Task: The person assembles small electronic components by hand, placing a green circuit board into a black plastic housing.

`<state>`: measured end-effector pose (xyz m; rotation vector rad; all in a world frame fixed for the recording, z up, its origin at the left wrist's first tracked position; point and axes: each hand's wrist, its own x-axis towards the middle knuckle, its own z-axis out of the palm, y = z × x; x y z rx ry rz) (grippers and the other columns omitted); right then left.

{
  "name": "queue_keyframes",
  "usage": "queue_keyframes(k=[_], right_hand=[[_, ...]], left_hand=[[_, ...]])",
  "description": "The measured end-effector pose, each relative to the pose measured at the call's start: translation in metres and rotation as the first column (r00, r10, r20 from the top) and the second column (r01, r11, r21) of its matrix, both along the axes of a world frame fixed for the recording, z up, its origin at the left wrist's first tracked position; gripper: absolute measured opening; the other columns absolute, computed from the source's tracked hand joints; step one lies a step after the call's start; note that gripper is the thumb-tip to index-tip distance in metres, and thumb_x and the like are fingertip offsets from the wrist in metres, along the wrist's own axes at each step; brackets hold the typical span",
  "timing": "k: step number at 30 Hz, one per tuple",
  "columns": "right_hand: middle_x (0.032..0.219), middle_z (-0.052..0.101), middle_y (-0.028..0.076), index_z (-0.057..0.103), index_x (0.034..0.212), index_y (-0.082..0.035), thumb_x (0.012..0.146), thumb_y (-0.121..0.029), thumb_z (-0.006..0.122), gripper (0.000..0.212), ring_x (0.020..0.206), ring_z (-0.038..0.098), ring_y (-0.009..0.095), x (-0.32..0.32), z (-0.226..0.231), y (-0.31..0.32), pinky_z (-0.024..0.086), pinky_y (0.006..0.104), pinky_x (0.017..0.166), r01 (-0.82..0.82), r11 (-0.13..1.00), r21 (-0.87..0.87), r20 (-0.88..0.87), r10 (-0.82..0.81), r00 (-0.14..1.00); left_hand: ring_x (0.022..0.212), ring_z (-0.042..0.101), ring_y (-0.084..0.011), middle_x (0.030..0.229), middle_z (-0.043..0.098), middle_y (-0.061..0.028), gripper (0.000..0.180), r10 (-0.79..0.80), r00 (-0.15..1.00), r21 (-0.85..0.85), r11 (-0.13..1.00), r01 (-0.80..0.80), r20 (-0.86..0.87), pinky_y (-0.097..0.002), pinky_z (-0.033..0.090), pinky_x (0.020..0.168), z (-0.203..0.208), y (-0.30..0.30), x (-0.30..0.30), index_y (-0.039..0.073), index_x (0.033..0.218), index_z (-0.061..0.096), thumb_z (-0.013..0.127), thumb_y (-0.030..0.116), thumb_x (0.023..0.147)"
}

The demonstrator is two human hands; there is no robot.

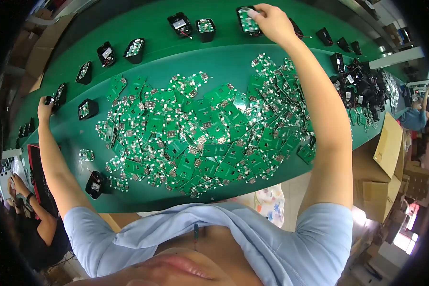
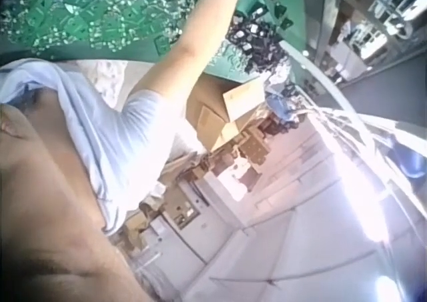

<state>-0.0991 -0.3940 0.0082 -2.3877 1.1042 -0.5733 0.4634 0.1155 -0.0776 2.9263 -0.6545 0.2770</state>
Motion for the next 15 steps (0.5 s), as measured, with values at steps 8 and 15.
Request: queue_keyframes(k=[8, 15], right_hand=[[0.095, 0.063, 0.012, 0.059, 0.107, -0.009, 0.084, -0.036, 0.05, 0.037, 0.09, 0.059, 0.029, 0.046, -0.025, -0.011, 0.046, 0.0377, 0.079, -0.203, 0.959, -0.195, -0.407, 0.109, 0.907], [0.095, 0.06, 0.007, 0.061, 0.101, -0.013, 0.081, -0.025, 0.054, 0.025, 0.093, 0.056, 0.025, 0.032, 0.0, 0.064, 0.046, 0.0345, 0.077, -0.343, 0.778, -0.527, -0.35, 0.169, 0.921]], left_hand=[[0.078, 0.058, -0.0179, 0.091, 0.059, -0.0084, 0.039, 0.154, 0.984, -0.492, 0.852, -0.178, -0.088, -0.0263, 0.047, 0.069, 0.04, 0.027, -0.04, 0.001, 0.108, 0.053, 0.066, 0.019, 0.076], [0.073, 0.055, -0.0131, 0.092, 0.057, -0.0086, 0.028, -0.529, 0.686, -0.845, 0.47, -0.253, -0.499, -0.0225, 0.045, 0.067, 0.104, -0.063, -0.25, -0.004, 0.108, 0.052, 0.055, 0.01, 0.084]])
